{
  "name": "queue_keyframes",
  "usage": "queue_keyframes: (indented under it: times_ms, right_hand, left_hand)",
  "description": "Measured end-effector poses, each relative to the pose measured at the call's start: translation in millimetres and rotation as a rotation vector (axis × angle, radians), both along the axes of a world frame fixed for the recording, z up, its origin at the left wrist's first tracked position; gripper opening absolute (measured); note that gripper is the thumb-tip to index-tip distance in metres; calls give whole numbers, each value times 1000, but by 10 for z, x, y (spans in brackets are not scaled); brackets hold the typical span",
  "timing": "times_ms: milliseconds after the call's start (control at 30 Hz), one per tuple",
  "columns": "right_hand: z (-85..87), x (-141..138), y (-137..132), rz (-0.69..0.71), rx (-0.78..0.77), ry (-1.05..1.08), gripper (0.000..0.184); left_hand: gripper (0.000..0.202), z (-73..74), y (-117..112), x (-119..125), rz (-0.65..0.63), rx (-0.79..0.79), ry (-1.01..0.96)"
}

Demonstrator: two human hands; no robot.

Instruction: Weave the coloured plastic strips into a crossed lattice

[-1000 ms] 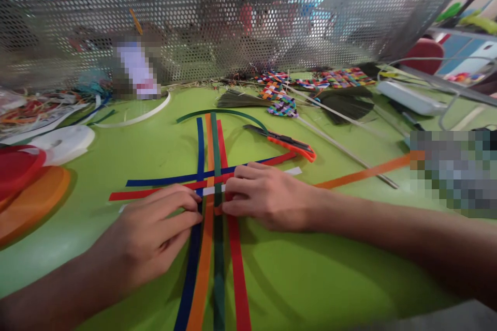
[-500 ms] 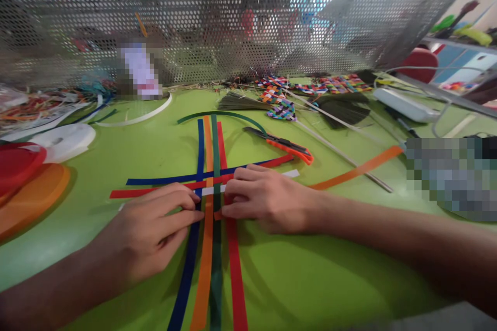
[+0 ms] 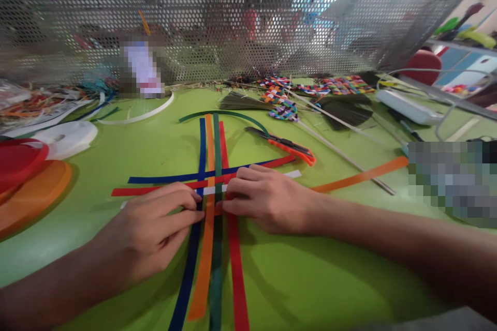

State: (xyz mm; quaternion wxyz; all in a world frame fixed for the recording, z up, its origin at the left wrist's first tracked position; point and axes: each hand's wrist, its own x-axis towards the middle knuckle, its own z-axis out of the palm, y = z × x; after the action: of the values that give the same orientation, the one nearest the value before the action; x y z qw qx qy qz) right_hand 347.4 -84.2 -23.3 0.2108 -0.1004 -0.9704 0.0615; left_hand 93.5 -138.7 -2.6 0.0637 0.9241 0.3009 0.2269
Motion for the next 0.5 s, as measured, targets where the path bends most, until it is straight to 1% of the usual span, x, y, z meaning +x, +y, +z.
queue_keyframes:
  times_ms: [100,167,367,500]
  right_hand:
    - [-17,18,0,6,29,91,29]
    - [-24,33,2,16,22,108,29]
    - [-17,31,-21,2,-40,-64,25]
    - [-23,35,-56,-38,-4,-41,28]
  left_hand:
    - [28,-1,-7,4,12,28,-21]
    - [29,-3,-13,8,25,48,-30]
    - [30,2,-16,8,30,40,-9]
    - [30,9,-7,3,28,35,-4]
